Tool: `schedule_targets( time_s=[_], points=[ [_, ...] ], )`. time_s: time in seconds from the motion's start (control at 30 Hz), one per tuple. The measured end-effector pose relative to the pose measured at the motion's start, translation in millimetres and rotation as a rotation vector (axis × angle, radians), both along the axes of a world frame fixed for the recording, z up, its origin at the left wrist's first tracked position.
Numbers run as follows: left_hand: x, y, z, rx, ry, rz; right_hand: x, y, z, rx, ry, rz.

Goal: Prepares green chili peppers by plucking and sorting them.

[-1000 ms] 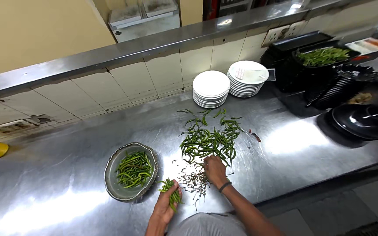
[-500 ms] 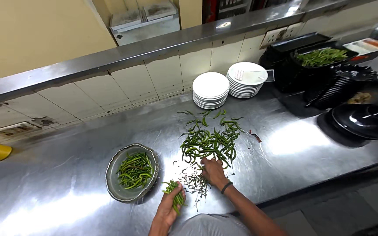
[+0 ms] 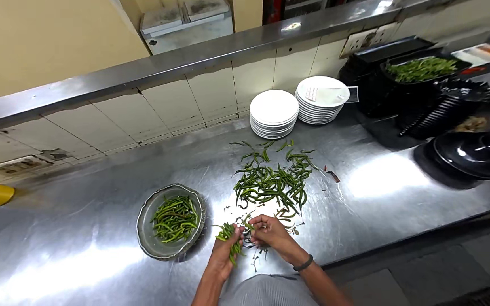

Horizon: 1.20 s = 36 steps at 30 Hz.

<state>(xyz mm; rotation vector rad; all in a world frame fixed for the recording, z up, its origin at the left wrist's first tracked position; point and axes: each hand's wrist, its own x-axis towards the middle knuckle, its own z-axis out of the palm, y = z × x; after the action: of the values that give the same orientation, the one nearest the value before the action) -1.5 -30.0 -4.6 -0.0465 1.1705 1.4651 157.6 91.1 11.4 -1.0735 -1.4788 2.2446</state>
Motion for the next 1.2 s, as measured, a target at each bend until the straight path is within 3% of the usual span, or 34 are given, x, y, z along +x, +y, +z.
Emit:
schedule_targets(
  time_s=[0.23, 0.37, 0.5, 0.67, 0.77, 0.9, 1.07, 1.2],
  points=[
    [0.4, -1.7, -4.5, -0.04, 0.017, 0.042, -0.8, -0.2, -11.9, 0.24, -0.105, 0.265],
    [-5.2, -10.6, -1.8, -0.036, -0.022, -0.001, -1.1, -2.5, -14.0, 0.206, -0.097, 0.2],
    [-2.2, -16.2, -5.1, -0.027, 0.076, -0.138, -6.1, -8.7, -9.9, -0.05, 0.026, 0.18],
    [3.0, -17.3, -5.9, -0.055, 0.222, -0.223, -8.4, -11.0, -20.2, 0.171, -0.119, 0.21],
    [8.8, -18.4, -13.8, -0.008, 0.368, -0.196, -6.5, -10.3, -20.3, 0.197, -0.135, 0.142],
    [5.1, -18.4, -18.3, 0.089, 0.587, -0.239, -2.9, -8.7, -17.0, 0.054, -0.093, 0.081],
    [-3.3, -17.9, -16.4, 0.214, 0.636, -0.343, 3.8, -4.7, -12.0, -0.384, 0.142, 0.074],
    [-6.8, -25.5, -16.0, 0.122, 0.417, -0.226, 4.3, 2.1, -20.1, -0.402, 0.145, -0.099]
  ],
)
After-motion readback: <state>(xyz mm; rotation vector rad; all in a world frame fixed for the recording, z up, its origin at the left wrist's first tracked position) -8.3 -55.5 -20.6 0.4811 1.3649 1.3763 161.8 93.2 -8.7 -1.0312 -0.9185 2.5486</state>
